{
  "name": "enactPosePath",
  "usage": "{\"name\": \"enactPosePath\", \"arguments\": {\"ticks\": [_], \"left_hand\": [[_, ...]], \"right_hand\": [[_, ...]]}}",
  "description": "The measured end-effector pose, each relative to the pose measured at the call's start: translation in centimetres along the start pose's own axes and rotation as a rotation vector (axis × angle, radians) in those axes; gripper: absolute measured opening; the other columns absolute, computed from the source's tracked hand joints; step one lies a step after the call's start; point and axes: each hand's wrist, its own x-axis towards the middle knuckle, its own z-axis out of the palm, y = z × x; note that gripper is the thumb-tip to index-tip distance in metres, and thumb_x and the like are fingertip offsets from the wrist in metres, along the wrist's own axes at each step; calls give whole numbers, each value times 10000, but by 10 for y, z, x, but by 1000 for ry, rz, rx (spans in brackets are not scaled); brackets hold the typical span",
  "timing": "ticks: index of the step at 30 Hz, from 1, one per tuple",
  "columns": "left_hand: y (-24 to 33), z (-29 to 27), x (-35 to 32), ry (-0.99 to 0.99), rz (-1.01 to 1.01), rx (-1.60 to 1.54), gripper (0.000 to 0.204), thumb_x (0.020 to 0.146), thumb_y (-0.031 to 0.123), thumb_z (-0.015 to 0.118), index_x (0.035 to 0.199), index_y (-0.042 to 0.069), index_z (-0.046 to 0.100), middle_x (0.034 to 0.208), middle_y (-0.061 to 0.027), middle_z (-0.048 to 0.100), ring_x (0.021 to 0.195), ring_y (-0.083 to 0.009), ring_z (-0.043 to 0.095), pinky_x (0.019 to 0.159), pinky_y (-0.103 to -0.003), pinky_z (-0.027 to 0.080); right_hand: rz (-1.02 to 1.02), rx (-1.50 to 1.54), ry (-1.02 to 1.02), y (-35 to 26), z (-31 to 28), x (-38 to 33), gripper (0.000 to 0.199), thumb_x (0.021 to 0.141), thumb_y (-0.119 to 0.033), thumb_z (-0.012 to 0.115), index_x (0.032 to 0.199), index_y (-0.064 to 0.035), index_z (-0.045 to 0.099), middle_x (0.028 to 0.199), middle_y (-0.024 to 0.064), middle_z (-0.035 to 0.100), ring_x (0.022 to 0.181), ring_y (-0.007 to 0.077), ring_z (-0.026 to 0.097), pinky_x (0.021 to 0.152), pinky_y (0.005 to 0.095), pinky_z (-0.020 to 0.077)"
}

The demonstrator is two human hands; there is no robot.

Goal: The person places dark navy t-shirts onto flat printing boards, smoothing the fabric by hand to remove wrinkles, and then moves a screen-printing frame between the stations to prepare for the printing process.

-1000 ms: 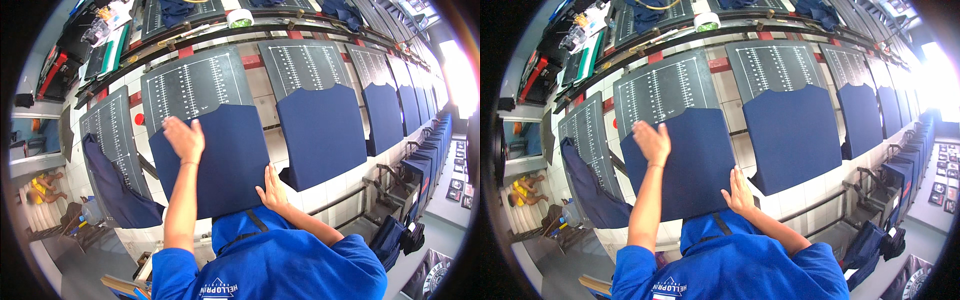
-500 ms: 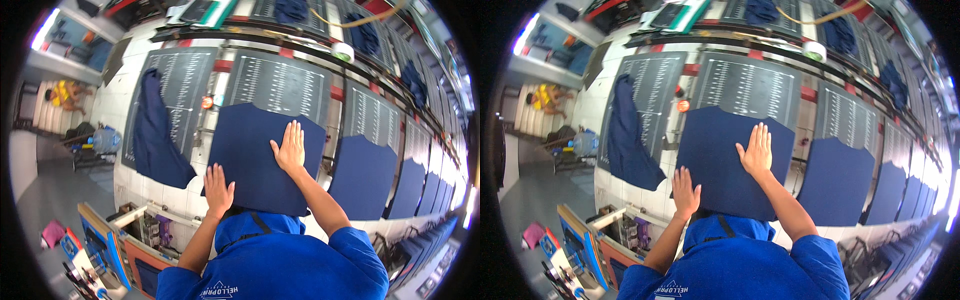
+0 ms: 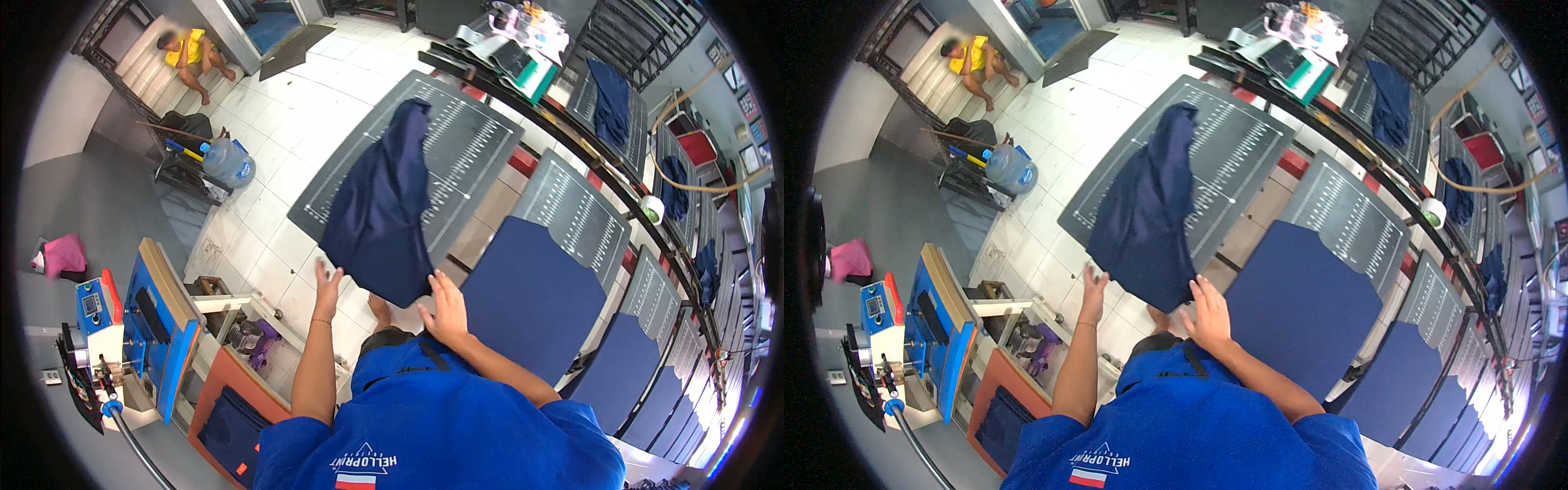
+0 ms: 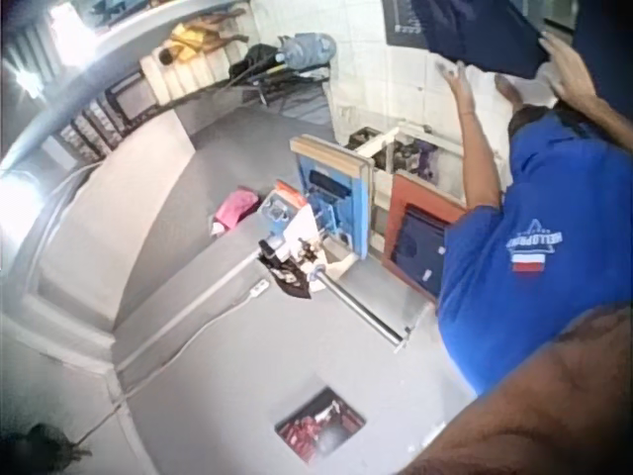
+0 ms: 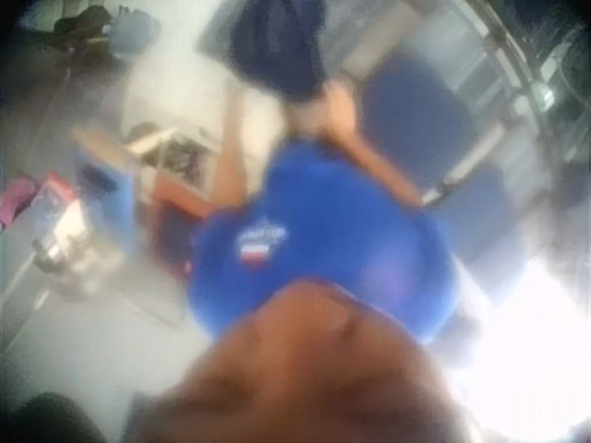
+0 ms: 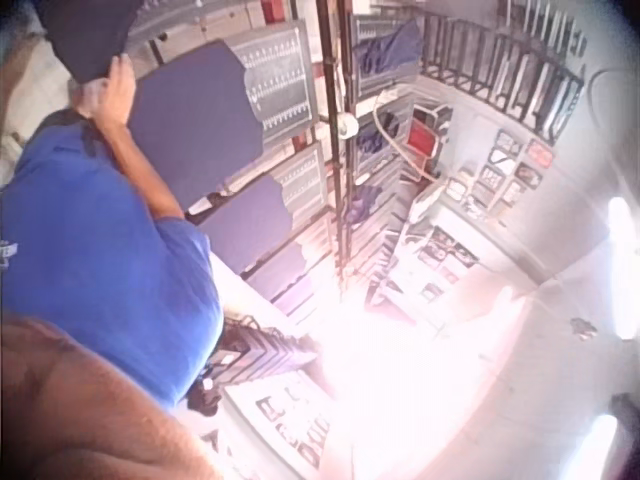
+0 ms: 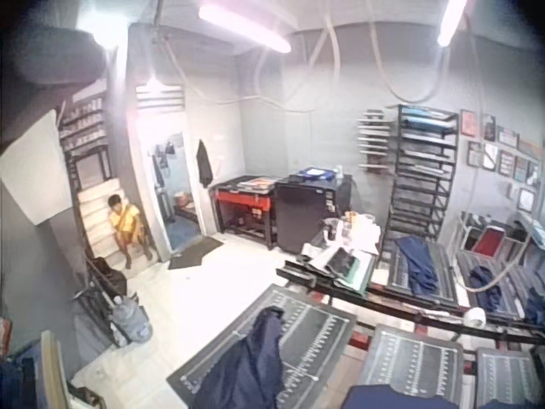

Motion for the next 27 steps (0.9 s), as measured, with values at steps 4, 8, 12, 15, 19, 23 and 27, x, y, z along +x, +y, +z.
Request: {"name": "enactPosePath", "arguments": {"ticks": [4,8,12,15,19,23,27], "left_hand": [[21,-25,22,-306,51,222,240,961,199,649,857,10,545,797,-86,581,774,-190,522,727,-361,461],[96,-32,-18,-290,315,247,217,948,156,634,857,-29,564,733,-160,554,708,-240,561,691,-365,469],[151,-37,-25,-407,590,117,120,938,104,641,898,-5,613,932,-122,611,893,-233,582,817,-334,461],[157,-45,-5,-262,368,-132,133,964,118,629,897,8,594,915,-52,589,889,-165,547,802,-306,447],[162,-57,50,-25,192,-181,203,1014,185,600,889,28,573,801,1,533,749,-96,477,710,-269,415],[174,-33,57,119,710,858,395,920,109,625,1282,-22,540,1356,-252,523,1153,-360,585,960,-400,491],[268,52,22,-615,869,514,612,840,-68,572,1432,59,488,1565,-258,325,1381,-437,437,986,-412,513]], "right_hand": [[133,-23,21,-40,20,45,404,883,-201,694,1241,-39,602,1209,142,656,1140,303,622,992,444,464],[329,406,-213,-91,50,90,344,957,-345,665,1059,-18,684,914,154,716,827,278,716,757,380,567],[597,777,-411,-120,75,125,461,1004,-437,602,1111,8,653,973,157,717,922,213,696,819,350,533],[480,510,-16,-111,65,134,422,973,-382,667,1118,11,623,971,160,679,871,239,677,786,366,524],[575,-386,205,-17,35,117,387,850,-293,739,1108,-37,605,1049,189,659,1012,382,641,854,507,514],[491,-235,-65,17,24,100,170,848,-194,647,939,-51,648,784,175,694,792,392,684,764,509,535],[528,646,21,-22,-5,128,127,991,-130,550,986,-13,503,778,118,635,721,218,685,666,395,559]]}}
